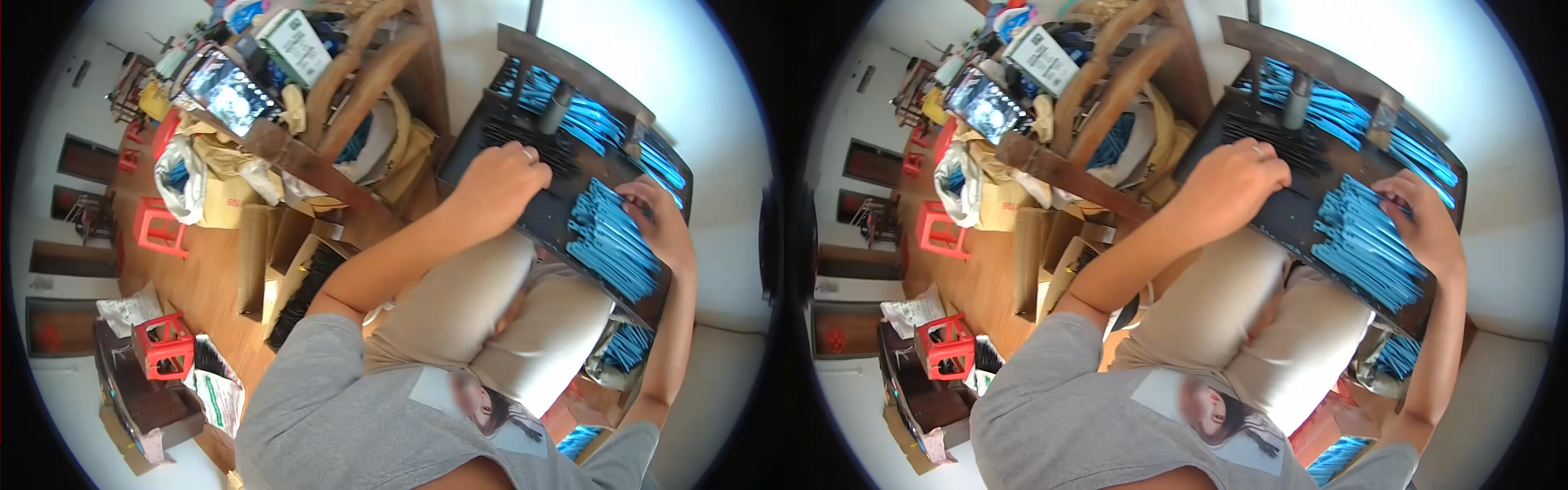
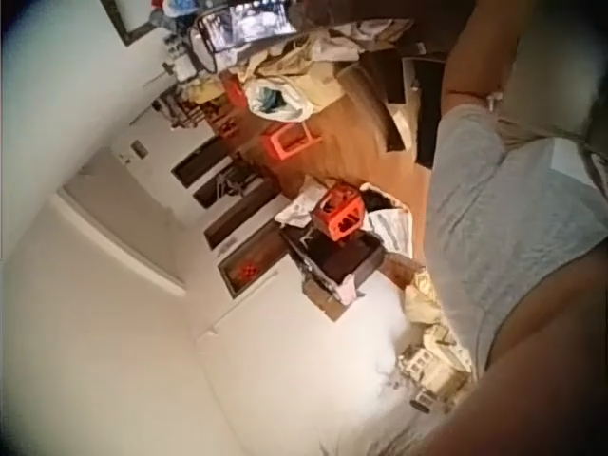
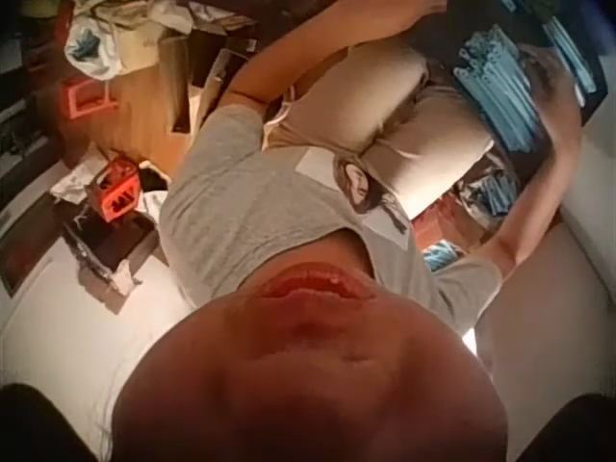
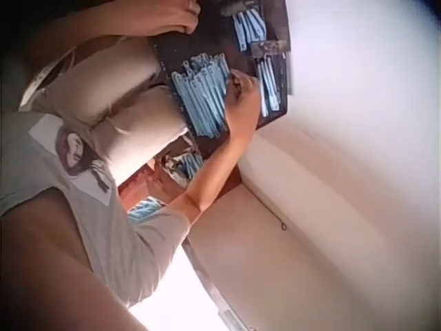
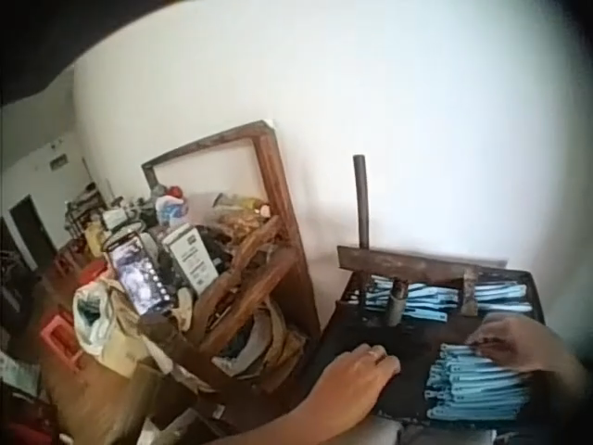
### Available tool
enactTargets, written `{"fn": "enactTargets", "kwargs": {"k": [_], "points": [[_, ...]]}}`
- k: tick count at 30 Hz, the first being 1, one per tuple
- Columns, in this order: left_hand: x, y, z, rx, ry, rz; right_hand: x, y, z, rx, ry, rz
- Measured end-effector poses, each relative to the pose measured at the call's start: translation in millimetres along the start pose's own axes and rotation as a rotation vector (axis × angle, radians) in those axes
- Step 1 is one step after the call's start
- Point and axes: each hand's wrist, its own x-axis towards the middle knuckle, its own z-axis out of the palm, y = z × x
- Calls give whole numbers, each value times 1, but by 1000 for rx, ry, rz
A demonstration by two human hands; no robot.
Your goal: Assembling small black components onto blue plastic strips at a workstation.
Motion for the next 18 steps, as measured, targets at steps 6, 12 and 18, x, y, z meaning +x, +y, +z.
{"fn": "enactTargets", "kwargs": {"k": [6,12,18], "points": [[2,2,2,-2,36,43,7,-12,-1,-23,-33,163],[-3,5,4,-137,88,-14,5,-12,5,-33,30,138],[-5,12,8,-241,253,-11,6,-13,11,-7,128,103]]}}
